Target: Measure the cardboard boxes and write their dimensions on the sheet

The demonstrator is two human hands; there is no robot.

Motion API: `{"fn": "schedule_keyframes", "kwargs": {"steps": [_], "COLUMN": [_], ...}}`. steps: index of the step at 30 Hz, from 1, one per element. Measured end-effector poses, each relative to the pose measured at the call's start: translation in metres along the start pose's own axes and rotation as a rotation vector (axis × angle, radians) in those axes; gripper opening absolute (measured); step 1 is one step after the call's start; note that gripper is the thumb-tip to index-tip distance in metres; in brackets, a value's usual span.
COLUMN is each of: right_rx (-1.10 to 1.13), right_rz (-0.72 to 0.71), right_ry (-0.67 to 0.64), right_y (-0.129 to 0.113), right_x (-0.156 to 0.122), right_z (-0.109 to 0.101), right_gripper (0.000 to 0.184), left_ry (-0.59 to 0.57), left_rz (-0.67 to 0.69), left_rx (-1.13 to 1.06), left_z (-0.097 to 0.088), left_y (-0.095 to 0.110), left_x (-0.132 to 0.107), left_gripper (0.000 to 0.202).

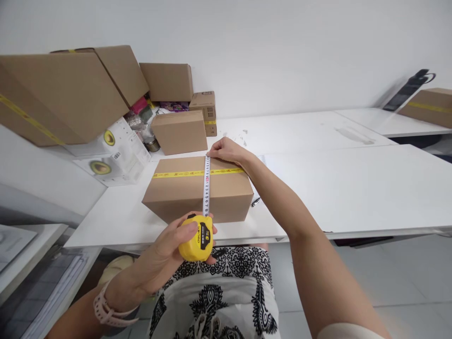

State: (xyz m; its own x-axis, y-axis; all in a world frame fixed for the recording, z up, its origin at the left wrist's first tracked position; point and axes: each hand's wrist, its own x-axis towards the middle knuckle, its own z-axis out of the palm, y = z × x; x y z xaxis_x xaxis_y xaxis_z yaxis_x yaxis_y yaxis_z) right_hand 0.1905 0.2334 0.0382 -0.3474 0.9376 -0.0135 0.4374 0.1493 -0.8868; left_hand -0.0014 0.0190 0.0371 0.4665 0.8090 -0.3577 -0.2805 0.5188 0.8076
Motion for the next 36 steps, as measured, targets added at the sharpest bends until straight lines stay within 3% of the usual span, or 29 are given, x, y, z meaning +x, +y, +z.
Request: {"fn": "schedule_keyframes", "kwargs": {"steps": [7, 11, 15, 18, 21, 25, 28, 31, 33, 36], "right_rx": [0.019, 0.142, 0.159, 0.034, -0.159, -0.288, -0.308, -0.398, -0.657, -1.046], "right_rz": [-0.077, -0.251, -0.481, -0.575, -0.565, -0.498, -0.462, -0.351, -0.204, -0.026], "right_ry": [0.004, 0.121, 0.382, 0.548, 0.456, 0.463, 0.475, 0.612, 0.715, 0.489], "right_y": [0.011, -0.001, -0.013, -0.007, 0.010, 0.043, 0.072, 0.110, 0.139, 0.173], "right_x": [0.009, -0.002, -0.067, -0.144, -0.208, -0.244, -0.243, -0.223, -0.199, -0.157], "right_z": [0.001, -0.008, -0.026, -0.021, 0.011, 0.061, 0.066, 0.040, 0.014, -0.020], "right_gripper": [0.025, 0.027, 0.021, 0.010, 0.011, 0.017, 0.017, 0.016, 0.020, 0.034], "left_ry": [-0.007, 0.033, -0.122, -0.142, -0.123, -0.219, -0.264, -0.250, -0.214, -0.156], "left_rz": [0.017, 0.013, -0.026, -0.021, 0.011, 0.148, 0.256, 0.334, 0.423, 0.588], "left_rx": [0.044, 0.142, 0.425, 0.722, 0.914, 0.997, 1.038, 1.147, 1.253, 1.401], "left_z": [0.001, -0.002, -0.013, -0.020, -0.020, -0.005, 0.006, 0.010, 0.008, -0.001], "left_y": [-0.001, 0.001, -0.005, -0.020, -0.040, -0.060, -0.066, -0.068, -0.067, -0.060], "left_x": [0.003, 0.000, -0.011, -0.015, -0.004, 0.026, 0.052, 0.080, 0.099, 0.126], "left_gripper": [0.049, 0.055, 0.062, 0.097, 0.124, 0.124, 0.120, 0.111, 0.102, 0.086]}}
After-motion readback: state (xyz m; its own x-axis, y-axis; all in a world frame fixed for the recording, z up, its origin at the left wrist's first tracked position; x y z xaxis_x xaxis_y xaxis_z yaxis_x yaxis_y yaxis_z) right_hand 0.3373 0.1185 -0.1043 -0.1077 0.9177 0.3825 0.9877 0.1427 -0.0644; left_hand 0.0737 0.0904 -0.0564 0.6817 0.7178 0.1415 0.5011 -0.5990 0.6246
